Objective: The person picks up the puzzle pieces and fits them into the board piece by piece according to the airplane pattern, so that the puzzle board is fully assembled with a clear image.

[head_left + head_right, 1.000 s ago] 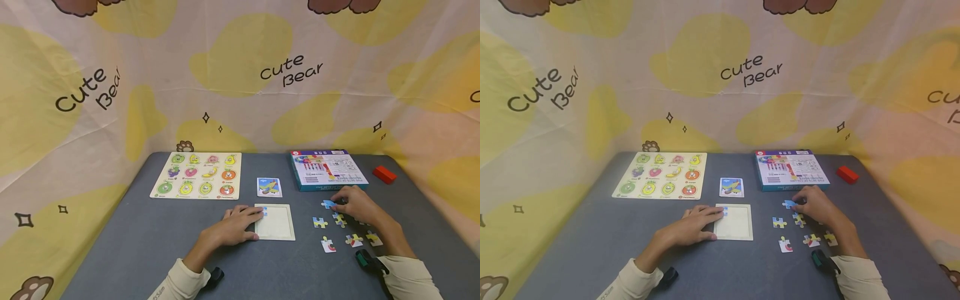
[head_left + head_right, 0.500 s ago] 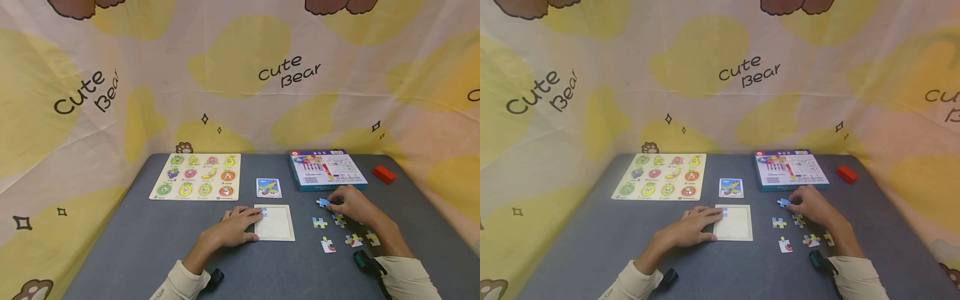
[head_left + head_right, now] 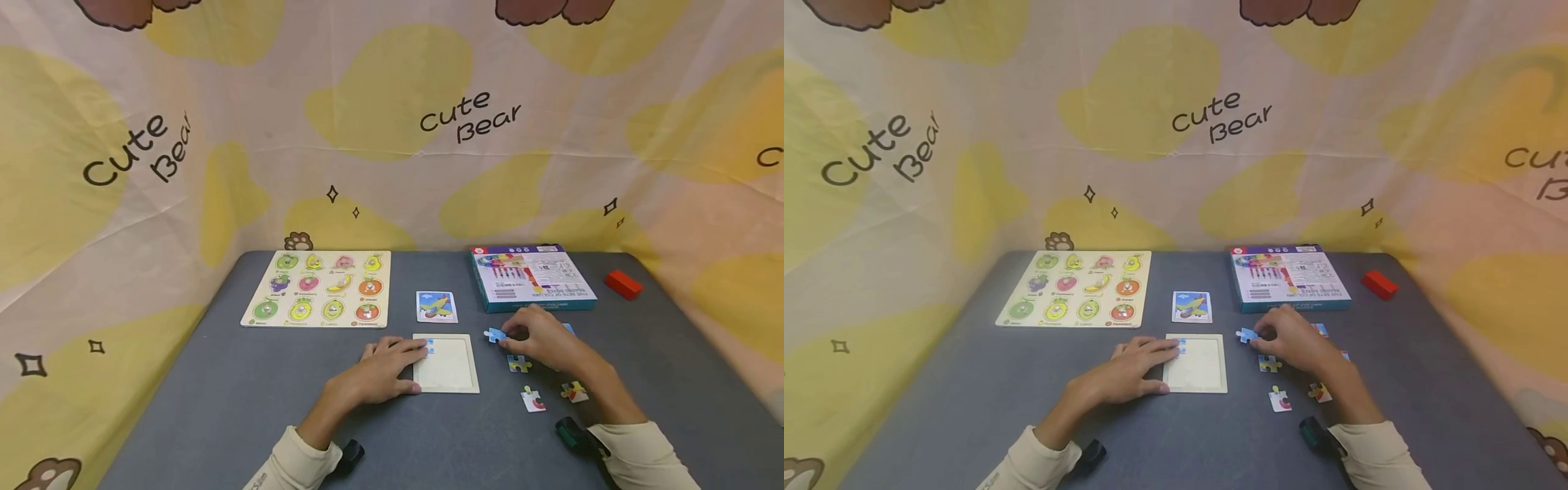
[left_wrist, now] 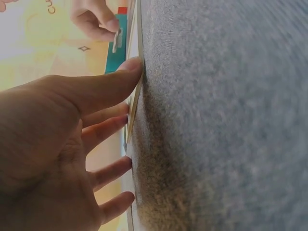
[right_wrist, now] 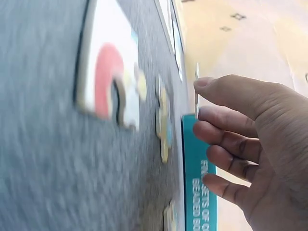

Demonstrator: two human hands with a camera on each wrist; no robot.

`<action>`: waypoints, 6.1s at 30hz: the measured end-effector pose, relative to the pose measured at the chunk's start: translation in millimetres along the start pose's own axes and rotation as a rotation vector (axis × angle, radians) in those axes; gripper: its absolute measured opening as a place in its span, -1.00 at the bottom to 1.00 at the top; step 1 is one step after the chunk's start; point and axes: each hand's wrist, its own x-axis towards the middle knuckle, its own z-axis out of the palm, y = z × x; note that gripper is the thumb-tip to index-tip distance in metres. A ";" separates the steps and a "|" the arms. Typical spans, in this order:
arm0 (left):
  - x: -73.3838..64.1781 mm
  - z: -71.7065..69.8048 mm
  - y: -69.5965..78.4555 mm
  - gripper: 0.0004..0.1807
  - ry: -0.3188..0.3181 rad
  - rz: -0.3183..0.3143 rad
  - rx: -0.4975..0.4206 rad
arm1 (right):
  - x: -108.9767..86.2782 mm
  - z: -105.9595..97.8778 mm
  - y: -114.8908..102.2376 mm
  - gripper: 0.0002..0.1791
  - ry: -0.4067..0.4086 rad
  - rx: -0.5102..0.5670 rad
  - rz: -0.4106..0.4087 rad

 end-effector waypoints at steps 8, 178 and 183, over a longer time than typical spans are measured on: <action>0.0 2.1 -0.5 -0.26 0.020 -0.015 0.004 | 2.3 12.7 -23.1 -0.76 0.001 -0.046 -0.016; 8.3 4.5 4.2 -0.28 -0.042 0.073 -0.015 | -38.5 -45.6 101.2 -0.67 0.029 0.114 0.199; 7.5 4.7 4.1 -0.29 -0.035 0.082 -0.010 | -37.7 -44.0 101.5 -0.67 0.022 0.131 0.223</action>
